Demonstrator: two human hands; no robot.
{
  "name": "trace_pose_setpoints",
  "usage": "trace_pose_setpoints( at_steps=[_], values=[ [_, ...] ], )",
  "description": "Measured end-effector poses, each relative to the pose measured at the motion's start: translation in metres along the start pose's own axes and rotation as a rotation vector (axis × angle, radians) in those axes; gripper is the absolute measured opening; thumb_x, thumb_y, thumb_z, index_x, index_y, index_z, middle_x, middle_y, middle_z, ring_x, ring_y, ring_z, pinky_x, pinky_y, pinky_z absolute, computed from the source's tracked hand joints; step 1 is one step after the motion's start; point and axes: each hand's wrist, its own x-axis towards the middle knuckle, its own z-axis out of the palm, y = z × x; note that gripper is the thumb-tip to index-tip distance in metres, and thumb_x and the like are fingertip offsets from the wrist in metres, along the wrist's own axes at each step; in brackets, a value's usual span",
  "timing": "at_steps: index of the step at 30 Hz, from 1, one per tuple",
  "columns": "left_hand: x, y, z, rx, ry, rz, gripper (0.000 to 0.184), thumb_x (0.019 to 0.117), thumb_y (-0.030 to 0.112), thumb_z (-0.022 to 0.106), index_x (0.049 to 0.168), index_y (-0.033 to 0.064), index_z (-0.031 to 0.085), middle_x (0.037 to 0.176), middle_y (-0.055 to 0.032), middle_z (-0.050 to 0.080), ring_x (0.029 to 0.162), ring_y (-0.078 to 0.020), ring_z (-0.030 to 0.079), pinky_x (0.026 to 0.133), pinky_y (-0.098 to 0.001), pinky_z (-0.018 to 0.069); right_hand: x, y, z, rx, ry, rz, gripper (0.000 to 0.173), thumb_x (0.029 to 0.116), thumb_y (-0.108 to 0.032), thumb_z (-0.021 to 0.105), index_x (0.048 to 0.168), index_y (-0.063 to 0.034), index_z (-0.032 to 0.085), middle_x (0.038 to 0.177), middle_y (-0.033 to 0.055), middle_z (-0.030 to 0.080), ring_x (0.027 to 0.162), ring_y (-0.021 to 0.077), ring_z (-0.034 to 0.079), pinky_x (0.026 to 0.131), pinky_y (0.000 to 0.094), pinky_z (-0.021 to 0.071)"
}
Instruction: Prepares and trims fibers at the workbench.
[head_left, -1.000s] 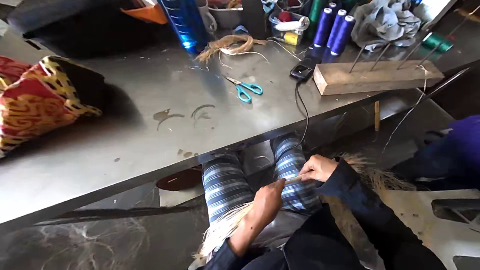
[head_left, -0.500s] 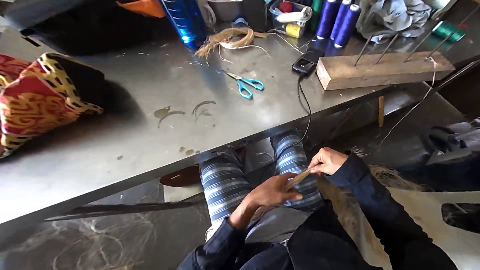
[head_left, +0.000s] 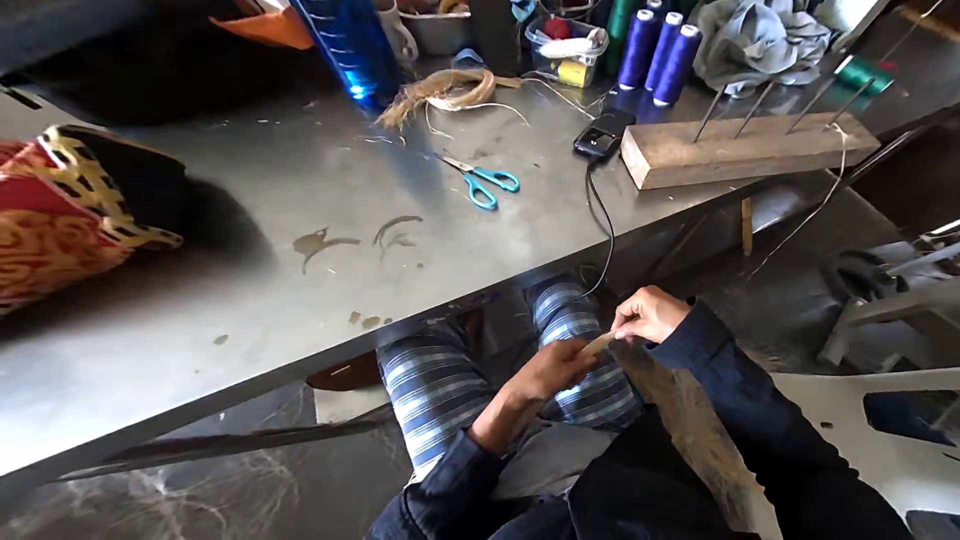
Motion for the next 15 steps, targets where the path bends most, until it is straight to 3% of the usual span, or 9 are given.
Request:
trace_pose_setpoints(
  at_steps=[2, 4, 6, 9, 13, 15],
  values=[
    [0.005, 0.007, 0.000, -0.108, -0.062, 0.001, 0.030, 0.1025, 0.019, 0.056, 0.126, 0.0007, 0.057, 0.076, 0.0041, 0.059, 0.061, -0.0030, 0.058, 0.059, -0.0204, 0.0512, 0.002, -0.005, 0.001, -0.079, 0.014, -0.032, 0.010, 0.0939, -0.004, 0.071, 0.097, 0.0016, 0.077, 0.090, 0.0127, 0.075, 0.082, 0.0166, 0.068, 0.085, 0.0363, 0.0542],
    [0.012, 0.016, 0.001, -0.172, -0.064, -0.003, 0.034, 0.1062, 0.024, 0.051, 0.130, 0.0006, 0.056, 0.079, 0.0022, 0.061, 0.064, -0.0051, 0.060, 0.061, -0.0221, 0.0529, 0.005, -0.008, 0.002, -0.135, 0.002, -0.050, 0.012, 0.0942, -0.002, 0.067, 0.099, 0.0026, 0.077, 0.095, 0.0166, 0.074, 0.091, 0.0242, 0.070, 0.089, 0.0439, 0.0532],
    [0.022, 0.019, 0.002, -0.183, -0.032, -0.018, 0.035, 0.1103, 0.030, 0.043, 0.123, 0.0024, 0.061, 0.074, 0.0040, 0.060, 0.059, -0.0034, 0.056, 0.058, -0.0203, 0.0499, 0.008, -0.010, 0.002, -0.161, -0.013, -0.031, 0.013, 0.0936, 0.000, 0.065, 0.099, 0.0028, 0.076, 0.095, 0.0175, 0.074, 0.091, 0.0264, 0.069, 0.089, 0.0459, 0.0525],
    [0.033, 0.012, 0.004, -0.190, 0.011, -0.013, 0.028, 0.1105, 0.025, 0.043, 0.104, 0.0050, 0.062, 0.064, 0.0087, 0.044, 0.050, 0.0000, 0.039, 0.048, -0.0168, 0.0345, 0.009, -0.008, 0.001, -0.088, -0.030, -0.010, 0.011, 0.0923, -0.003, 0.071, 0.100, 0.0043, 0.074, 0.093, 0.0153, 0.073, 0.085, 0.0197, 0.068, 0.085, 0.0385, 0.0544],
    [0.034, -0.002, 0.004, -0.189, 0.024, 0.096, 0.025, 0.1076, 0.019, 0.047, 0.101, 0.0035, 0.067, 0.062, 0.0113, 0.042, 0.049, 0.0020, 0.036, 0.048, -0.0164, 0.0327, 0.003, 0.003, -0.014, 0.032, -0.082, 0.002, 0.012, 0.0935, -0.004, 0.072, 0.100, 0.0060, 0.073, 0.085, 0.0099, 0.071, 0.071, 0.0070, 0.062, 0.075, 0.0249, 0.0537],
    [0.033, -0.009, 0.002, -0.202, 0.039, 0.129, 0.025, 0.1070, 0.016, 0.046, 0.101, 0.0031, 0.067, 0.061, 0.0118, 0.042, 0.049, 0.0026, 0.036, 0.048, -0.0159, 0.0326, -0.003, 0.014, -0.028, 0.044, -0.013, 0.029, 0.009, 0.0933, -0.001, 0.071, 0.096, 0.0058, 0.075, 0.078, 0.0081, 0.071, 0.063, 0.0051, 0.060, 0.070, 0.0238, 0.0527]
  ],
)
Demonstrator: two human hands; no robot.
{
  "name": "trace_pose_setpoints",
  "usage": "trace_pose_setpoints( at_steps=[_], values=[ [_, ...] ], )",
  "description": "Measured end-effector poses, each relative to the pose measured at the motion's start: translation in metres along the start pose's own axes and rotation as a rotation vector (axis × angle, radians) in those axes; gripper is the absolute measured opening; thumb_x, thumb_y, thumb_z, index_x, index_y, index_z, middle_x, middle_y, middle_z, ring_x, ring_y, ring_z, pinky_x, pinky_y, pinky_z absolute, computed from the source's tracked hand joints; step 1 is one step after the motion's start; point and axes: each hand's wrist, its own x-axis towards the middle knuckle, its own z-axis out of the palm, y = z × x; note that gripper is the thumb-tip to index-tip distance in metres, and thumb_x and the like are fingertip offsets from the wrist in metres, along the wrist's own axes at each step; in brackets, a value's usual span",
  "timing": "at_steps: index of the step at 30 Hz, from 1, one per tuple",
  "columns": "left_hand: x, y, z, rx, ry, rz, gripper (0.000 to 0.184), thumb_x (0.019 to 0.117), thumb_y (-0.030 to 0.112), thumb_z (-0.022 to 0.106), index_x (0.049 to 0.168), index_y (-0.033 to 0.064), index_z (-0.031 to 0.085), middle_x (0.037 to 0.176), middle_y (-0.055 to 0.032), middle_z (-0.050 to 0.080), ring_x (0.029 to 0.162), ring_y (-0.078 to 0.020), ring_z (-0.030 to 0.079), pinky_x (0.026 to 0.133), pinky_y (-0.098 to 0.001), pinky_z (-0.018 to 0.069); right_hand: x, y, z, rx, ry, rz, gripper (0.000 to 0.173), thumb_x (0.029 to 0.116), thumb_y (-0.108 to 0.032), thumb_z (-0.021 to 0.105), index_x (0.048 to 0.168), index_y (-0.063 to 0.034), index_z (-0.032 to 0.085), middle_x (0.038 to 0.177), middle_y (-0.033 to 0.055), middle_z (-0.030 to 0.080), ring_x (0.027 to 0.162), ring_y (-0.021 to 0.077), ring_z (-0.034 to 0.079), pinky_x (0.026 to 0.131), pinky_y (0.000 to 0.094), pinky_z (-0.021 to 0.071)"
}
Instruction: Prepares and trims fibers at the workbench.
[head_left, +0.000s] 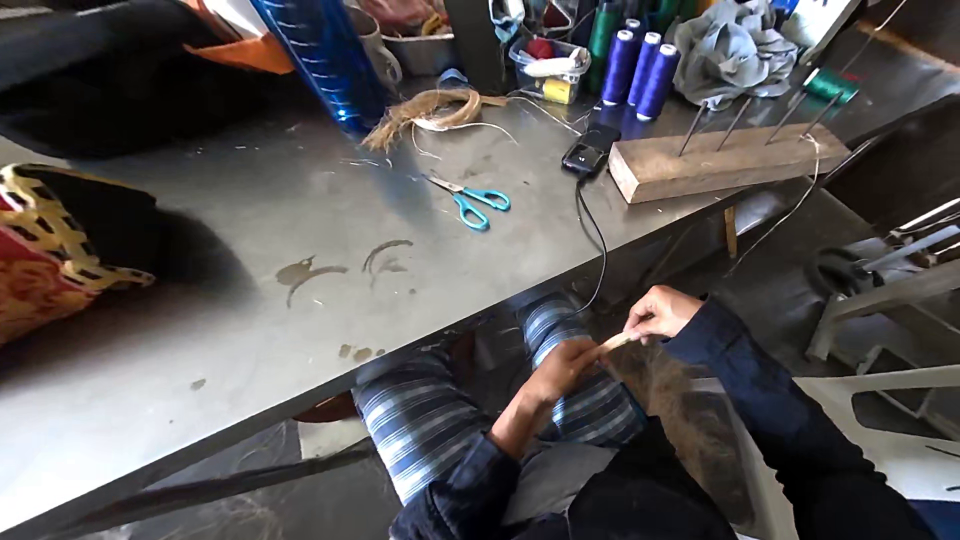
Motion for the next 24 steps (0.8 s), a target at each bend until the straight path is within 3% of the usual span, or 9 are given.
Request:
trace_pose_setpoints(
  at_steps=[4, 6, 7, 9, 11, 13, 17, 21, 24],
  values=[
    [-0.003, -0.001, -0.007, 0.021, 0.038, -0.003, 0.024, 0.1072, 0.017, 0.047, 0.100, 0.0033, 0.067, 0.063, 0.0107, 0.045, 0.049, 0.0024, 0.038, 0.048, -0.0159, 0.0337, -0.014, 0.032, -0.037, -0.093, 0.216, 0.079, 0.006, 0.0915, 0.003, 0.071, 0.091, 0.0047, 0.077, 0.071, 0.0083, 0.070, 0.057, 0.0078, 0.057, 0.063, 0.0265, 0.0504],
    [-0.004, 0.000, -0.008, 0.010, 0.062, -0.019, 0.025, 0.1075, 0.017, 0.048, 0.100, 0.0033, 0.067, 0.063, 0.0099, 0.045, 0.049, 0.0015, 0.038, 0.048, -0.0165, 0.0342, -0.024, 0.038, -0.056, -0.330, 0.317, 0.315, 0.007, 0.0931, -0.001, 0.071, 0.094, 0.0029, 0.077, 0.082, 0.0196, 0.072, 0.072, 0.0305, 0.068, 0.075, 0.0497, 0.0561],
    [-0.004, -0.001, -0.008, 0.000, 0.070, -0.022, 0.024, 0.1073, 0.017, 0.048, 0.100, 0.0038, 0.067, 0.063, 0.0102, 0.045, 0.049, 0.0016, 0.038, 0.047, -0.0164, 0.0342, -0.028, 0.036, -0.065, -0.446, 0.359, 0.487, 0.010, 0.0939, -0.005, 0.071, 0.097, 0.0025, 0.076, 0.095, 0.0263, 0.072, 0.090, 0.0428, 0.070, 0.083, 0.0617, 0.0540],
    [-0.005, -0.002, -0.008, 0.000, 0.086, -0.020, 0.024, 0.1068, 0.017, 0.049, 0.099, 0.0038, 0.067, 0.062, 0.0104, 0.045, 0.049, 0.0018, 0.038, 0.048, -0.0164, 0.0343, -0.036, 0.025, -0.076, -0.555, 0.465, 0.690, 0.017, 0.0965, -0.015, 0.069, 0.104, -0.0007, 0.075, 0.110, 0.0293, 0.070, 0.108, 0.0511, 0.065, 0.087, 0.0715, 0.0481],
    [-0.004, -0.003, -0.008, 0.055, 0.098, -0.018, 0.025, 0.1069, 0.018, 0.050, 0.100, 0.0026, 0.069, 0.065, 0.0090, 0.048, 0.051, 0.0014, 0.040, 0.050, -0.0173, 0.0362, -0.048, 0.005, -0.083, -0.510, 0.600, 0.543, 0.018, 0.0988, -0.017, 0.069, 0.110, -0.0060, 0.077, 0.111, 0.0265, 0.072, 0.109, 0.0505, 0.065, 0.089, 0.0729, 0.0464],
    [-0.003, -0.003, -0.005, 0.134, 0.106, -0.009, 0.026, 0.1068, 0.018, 0.051, 0.102, 0.0012, 0.070, 0.069, 0.0062, 0.052, 0.055, 0.0005, 0.043, 0.054, -0.0190, 0.0392, -0.049, -0.015, -0.079, -0.435, 0.770, 0.205, 0.016, 0.0969, -0.012, 0.071, 0.109, -0.0039, 0.078, 0.106, 0.0234, 0.074, 0.101, 0.0449, 0.070, 0.090, 0.0686, 0.0493],
    [-0.003, -0.001, -0.001, 0.315, 0.111, -0.007, 0.030, 0.1083, 0.019, 0.048, 0.108, -0.0009, 0.070, 0.083, -0.0052, 0.063, 0.069, -0.0097, 0.054, 0.069, -0.0312, 0.0489, 0.003, -0.064, -0.065, -0.265, 0.794, -0.436, 0.014, 0.0914, -0.007, 0.071, 0.102, -0.0005, 0.077, 0.095, 0.0136, 0.076, 0.078, 0.0191, 0.073, 0.076, 0.0393, 0.0615],
    [-0.001, -0.002, 0.002, 0.397, 0.088, 0.005, 0.032, 0.1089, 0.018, 0.046, 0.109, -0.0043, 0.069, 0.096, -0.0159, 0.069, 0.085, -0.0228, 0.065, 0.084, -0.0433, 0.0528, 0.083, -0.125, -0.058, -0.234, 0.552, -0.541, 0.014, 0.0923, -0.005, 0.070, 0.104, 0.0003, 0.076, 0.093, 0.0135, 0.075, 0.082, 0.0217, 0.072, 0.081, 0.0428, 0.0601],
    [0.000, -0.002, 0.002, 0.419, 0.083, 0.004, 0.033, 0.1088, 0.017, 0.045, 0.109, -0.0052, 0.069, 0.098, -0.0186, 0.069, 0.089, -0.0272, 0.066, 0.087, -0.0467, 0.0522, 0.140, -0.164, -0.053, -0.257, 0.426, -0.408, 0.018, 0.0941, -0.009, 0.071, 0.109, 0.0015, 0.074, 0.099, 0.0173, 0.073, 0.090, 0.0281, 0.071, 0.088, 0.0483, 0.0564]
  ],
)
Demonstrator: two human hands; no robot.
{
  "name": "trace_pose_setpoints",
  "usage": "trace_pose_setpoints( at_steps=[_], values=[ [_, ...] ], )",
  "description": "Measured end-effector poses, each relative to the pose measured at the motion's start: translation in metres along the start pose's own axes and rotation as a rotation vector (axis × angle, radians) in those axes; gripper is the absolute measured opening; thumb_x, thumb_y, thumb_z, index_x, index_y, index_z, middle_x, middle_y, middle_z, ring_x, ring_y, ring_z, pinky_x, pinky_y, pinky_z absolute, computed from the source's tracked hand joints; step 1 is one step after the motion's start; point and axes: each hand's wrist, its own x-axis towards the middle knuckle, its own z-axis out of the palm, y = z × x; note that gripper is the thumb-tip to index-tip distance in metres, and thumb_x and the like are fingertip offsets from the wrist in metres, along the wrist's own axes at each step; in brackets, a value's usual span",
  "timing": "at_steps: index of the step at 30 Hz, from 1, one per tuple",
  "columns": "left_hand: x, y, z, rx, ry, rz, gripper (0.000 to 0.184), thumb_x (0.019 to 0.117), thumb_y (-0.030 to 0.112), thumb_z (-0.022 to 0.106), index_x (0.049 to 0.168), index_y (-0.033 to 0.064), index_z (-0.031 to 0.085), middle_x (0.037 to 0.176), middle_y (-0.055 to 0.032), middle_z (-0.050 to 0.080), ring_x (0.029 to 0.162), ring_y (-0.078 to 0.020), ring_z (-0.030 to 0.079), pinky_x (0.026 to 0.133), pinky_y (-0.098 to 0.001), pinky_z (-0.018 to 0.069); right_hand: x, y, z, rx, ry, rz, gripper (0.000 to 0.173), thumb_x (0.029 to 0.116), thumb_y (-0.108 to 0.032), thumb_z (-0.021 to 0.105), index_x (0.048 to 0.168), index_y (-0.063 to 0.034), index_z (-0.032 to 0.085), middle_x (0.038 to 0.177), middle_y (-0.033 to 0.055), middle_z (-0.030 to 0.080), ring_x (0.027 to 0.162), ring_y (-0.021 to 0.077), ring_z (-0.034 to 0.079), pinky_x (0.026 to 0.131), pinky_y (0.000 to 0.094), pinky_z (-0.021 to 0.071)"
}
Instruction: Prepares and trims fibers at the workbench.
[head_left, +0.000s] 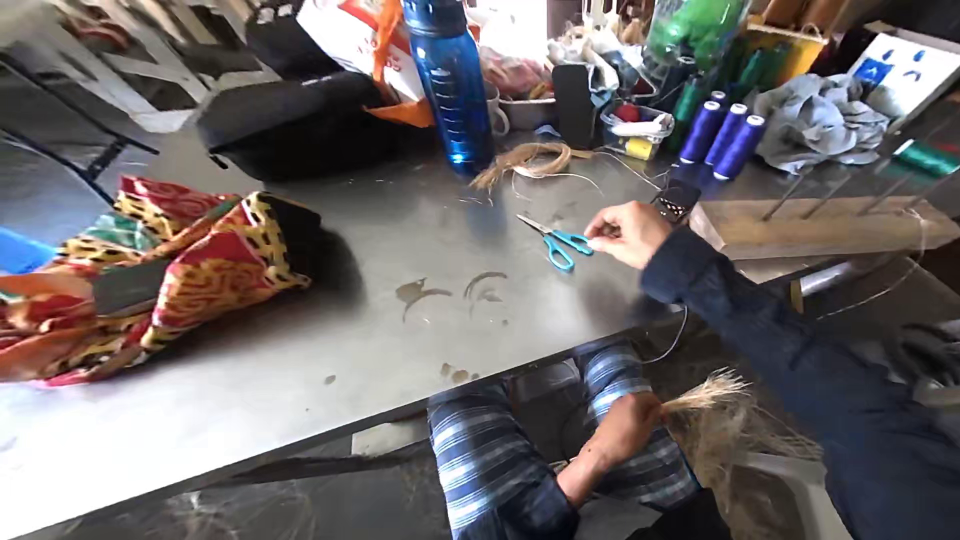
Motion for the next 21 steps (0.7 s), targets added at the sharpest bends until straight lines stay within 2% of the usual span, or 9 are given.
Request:
trace_pose_setpoints(
  at_steps=[5, 8, 9, 12, 13, 15, 17, 19, 21],
  values=[
    [0.000, -0.002, -0.002, -0.005, -0.013, 0.001, 0.033, 0.1091, 0.017, 0.045, 0.110, -0.0053, 0.069, 0.099, -0.0189, 0.069, 0.091, -0.0279, 0.066, 0.089, -0.0466, 0.0518, 0.054, -0.026, 0.034, -0.328, -0.231, 0.289, 0.055, 0.0855, -0.031, 0.079, 0.128, -0.0004, 0.062, 0.118, 0.0246, 0.067, 0.113, 0.0421, 0.065, 0.092, 0.0641, 0.0500],
    [-0.001, -0.003, -0.004, -0.010, -0.022, -0.008, 0.033, 0.1091, 0.017, 0.045, 0.110, -0.0048, 0.069, 0.095, -0.0176, 0.068, 0.087, -0.0262, 0.065, 0.085, -0.0452, 0.0519, 0.063, -0.036, 0.047, -0.470, -0.272, 0.368, 0.070, 0.0833, -0.025, 0.082, 0.141, 0.0005, 0.051, 0.129, 0.0262, 0.063, 0.122, 0.0440, 0.061, 0.096, 0.0646, 0.0476],
    [-0.001, -0.003, -0.005, -0.010, -0.028, -0.014, 0.033, 0.1091, 0.017, 0.044, 0.110, -0.0041, 0.069, 0.093, -0.0162, 0.067, 0.084, -0.0244, 0.064, 0.082, -0.0436, 0.0518, 0.067, -0.028, 0.055, -0.505, -0.233, 0.354, 0.070, 0.0800, -0.023, 0.084, 0.139, 0.0007, 0.053, 0.126, 0.0265, 0.064, 0.118, 0.0445, 0.062, 0.094, 0.0650, 0.0484],
    [-0.001, -0.007, -0.008, -0.059, -0.027, -0.003, 0.031, 0.1079, 0.017, 0.045, 0.106, -0.0018, 0.070, 0.082, -0.0081, 0.062, 0.071, -0.0142, 0.056, 0.071, -0.0342, 0.0493, 0.083, 0.017, 0.079, -0.610, -0.122, 0.306, 0.058, 0.0682, -0.025, 0.089, 0.114, 0.0000, 0.065, 0.108, 0.0238, 0.069, 0.101, 0.0431, 0.068, 0.080, 0.0648, 0.0539],
    [0.000, -0.010, -0.009, -0.106, -0.027, -0.003, 0.030, 0.1073, 0.017, 0.046, 0.104, -0.0009, 0.070, 0.077, -0.0041, 0.059, 0.066, -0.0097, 0.052, 0.066, -0.0298, 0.0470, 0.083, 0.025, 0.078, -0.631, -0.121, 0.304, 0.048, 0.0679, -0.025, 0.089, 0.104, -0.0005, 0.068, 0.103, 0.0223, 0.070, 0.097, 0.0419, 0.069, 0.076, 0.0637, 0.0545],
    [0.001, -0.013, -0.011, -0.232, -0.039, -0.029, 0.028, 0.1072, 0.018, 0.048, 0.102, 0.0012, 0.070, 0.070, 0.0037, 0.052, 0.058, -0.0028, 0.045, 0.057, -0.0223, 0.0415, 0.076, 0.031, 0.068, -0.642, -0.142, 0.287, 0.040, 0.0712, -0.025, 0.086, 0.097, -0.0016, 0.068, 0.102, 0.0212, 0.070, 0.096, 0.0410, 0.069, 0.076, 0.0627, 0.0542],
    [0.001, -0.014, -0.012, -0.361, -0.063, -0.062, 0.027, 0.1069, 0.018, 0.048, 0.101, 0.0022, 0.069, 0.067, 0.0074, 0.048, 0.053, 0.0001, 0.041, 0.052, -0.0187, 0.0375, 0.058, 0.021, 0.046, -0.589, -0.179, 0.266, 0.036, 0.0770, -0.021, 0.083, 0.104, -0.0017, 0.070, 0.110, 0.0217, 0.070, 0.105, 0.0412, 0.067, 0.082, 0.0628, 0.0531],
    [0.002, -0.013, -0.012, -0.455, -0.078, -0.083, 0.025, 0.1070, 0.017, 0.048, 0.101, 0.0026, 0.068, 0.065, 0.0093, 0.047, 0.051, 0.0017, 0.039, 0.049, -0.0165, 0.0346, 0.039, 0.004, 0.023, -0.506, -0.245, 0.284, 0.039, 0.0858, -0.012, 0.076, 0.123, -0.0031, 0.067, 0.125, 0.0216, 0.066, 0.119, 0.0406, 0.062, 0.093, 0.0622, 0.0488],
    [0.002, -0.012, -0.011, -0.492, -0.092, -0.097, 0.024, 0.1074, 0.016, 0.048, 0.100, 0.0032, 0.067, 0.064, 0.0098, 0.046, 0.050, 0.0017, 0.038, 0.048, -0.0159, 0.0338, 0.029, 0.008, 0.016, -0.465, -0.195, 0.255, 0.043, 0.0867, -0.010, 0.074, 0.128, -0.0061, 0.065, 0.123, 0.0213, 0.068, 0.117, 0.0410, 0.063, 0.091, 0.0625, 0.0493]
  ],
)
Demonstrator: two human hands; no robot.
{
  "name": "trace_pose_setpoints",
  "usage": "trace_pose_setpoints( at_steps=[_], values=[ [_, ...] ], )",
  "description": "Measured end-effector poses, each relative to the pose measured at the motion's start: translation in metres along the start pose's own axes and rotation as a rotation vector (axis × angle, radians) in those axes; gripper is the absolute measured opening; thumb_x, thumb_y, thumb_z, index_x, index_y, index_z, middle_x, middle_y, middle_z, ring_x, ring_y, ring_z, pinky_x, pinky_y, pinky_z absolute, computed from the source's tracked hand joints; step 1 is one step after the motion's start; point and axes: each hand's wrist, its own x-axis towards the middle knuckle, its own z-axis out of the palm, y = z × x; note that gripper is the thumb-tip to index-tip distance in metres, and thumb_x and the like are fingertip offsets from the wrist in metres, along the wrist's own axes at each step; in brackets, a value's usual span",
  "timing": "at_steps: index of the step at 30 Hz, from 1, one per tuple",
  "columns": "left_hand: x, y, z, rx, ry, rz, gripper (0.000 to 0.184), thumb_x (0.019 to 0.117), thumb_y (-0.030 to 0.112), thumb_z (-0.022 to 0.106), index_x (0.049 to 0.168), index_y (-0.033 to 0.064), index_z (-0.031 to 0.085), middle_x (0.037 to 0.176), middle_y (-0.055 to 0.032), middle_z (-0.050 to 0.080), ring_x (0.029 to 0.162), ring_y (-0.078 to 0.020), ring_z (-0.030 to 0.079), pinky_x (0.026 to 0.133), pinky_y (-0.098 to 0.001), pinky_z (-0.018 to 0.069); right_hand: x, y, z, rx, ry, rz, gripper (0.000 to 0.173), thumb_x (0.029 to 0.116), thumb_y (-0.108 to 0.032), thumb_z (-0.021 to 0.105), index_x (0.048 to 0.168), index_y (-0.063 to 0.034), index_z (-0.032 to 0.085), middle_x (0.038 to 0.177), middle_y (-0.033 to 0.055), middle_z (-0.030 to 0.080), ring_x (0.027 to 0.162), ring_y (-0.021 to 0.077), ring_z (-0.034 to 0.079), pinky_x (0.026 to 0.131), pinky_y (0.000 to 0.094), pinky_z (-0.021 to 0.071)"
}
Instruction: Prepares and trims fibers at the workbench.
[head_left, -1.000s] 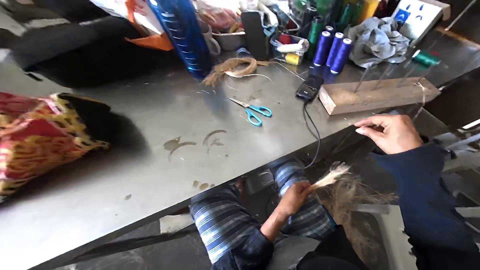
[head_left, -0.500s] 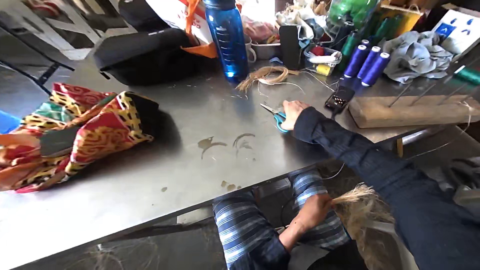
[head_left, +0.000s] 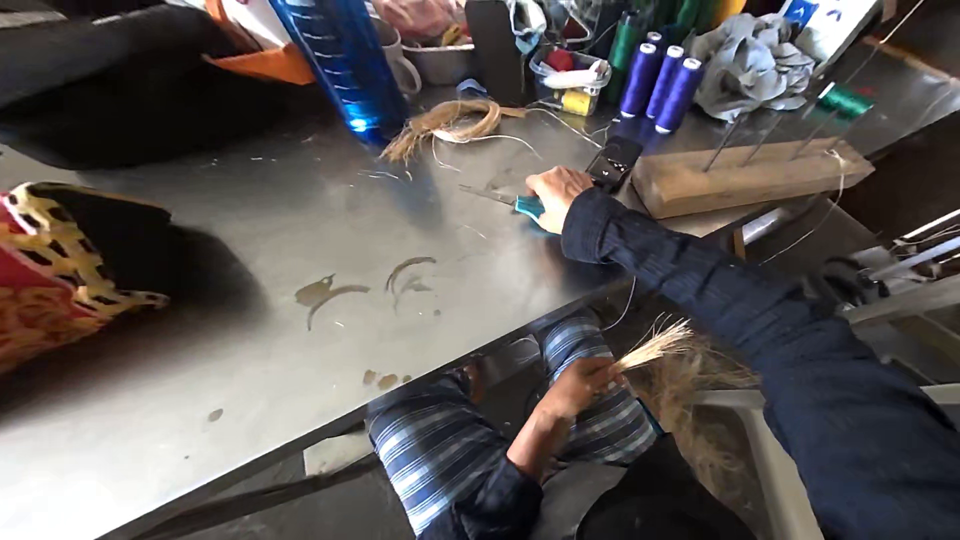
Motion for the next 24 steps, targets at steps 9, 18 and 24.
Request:
trace_pose_setpoints(
  at_steps=[9, 18, 24],
  values=[
    [0.003, 0.001, -0.005, -0.136, -0.095, -0.035, 0.027, 0.1078, 0.017, 0.043, 0.093, 0.0093, 0.064, 0.055, 0.0131, 0.040, 0.044, 0.0029, 0.033, 0.042, -0.0148, 0.0292, -0.068, 0.053, -0.025, 0.469, 0.589, -0.170, 0.043, 0.0898, -0.004, 0.068, 0.132, -0.0001, 0.061, 0.101, 0.0182, 0.074, 0.086, 0.0305, 0.073, 0.080, 0.0495, 0.0583],
    [0.005, 0.003, -0.015, -0.193, -0.179, -0.072, 0.028, 0.1059, 0.017, 0.041, 0.088, 0.0140, 0.063, 0.053, 0.0141, 0.037, 0.042, 0.0041, 0.031, 0.041, -0.0132, 0.0271, -0.260, 0.192, -0.023, 1.072, 0.365, -0.318, 0.072, 0.0900, -0.065, 0.063, 0.137, -0.0118, 0.057, 0.093, -0.0032, 0.071, 0.066, 0.0125, 0.067, 0.054, 0.0321, 0.0603],
    [0.007, 0.004, -0.015, -0.196, -0.189, -0.077, 0.029, 0.1055, 0.018, 0.039, 0.087, 0.0166, 0.061, 0.052, 0.0152, 0.037, 0.042, 0.0051, 0.031, 0.041, -0.0126, 0.0270, -0.358, 0.213, 0.073, 1.365, -0.356, 0.004, 0.071, 0.0814, -0.067, 0.072, 0.125, -0.0119, 0.068, 0.082, -0.0058, 0.072, 0.057, 0.0041, 0.063, 0.050, 0.0202, 0.0541]
  ],
)
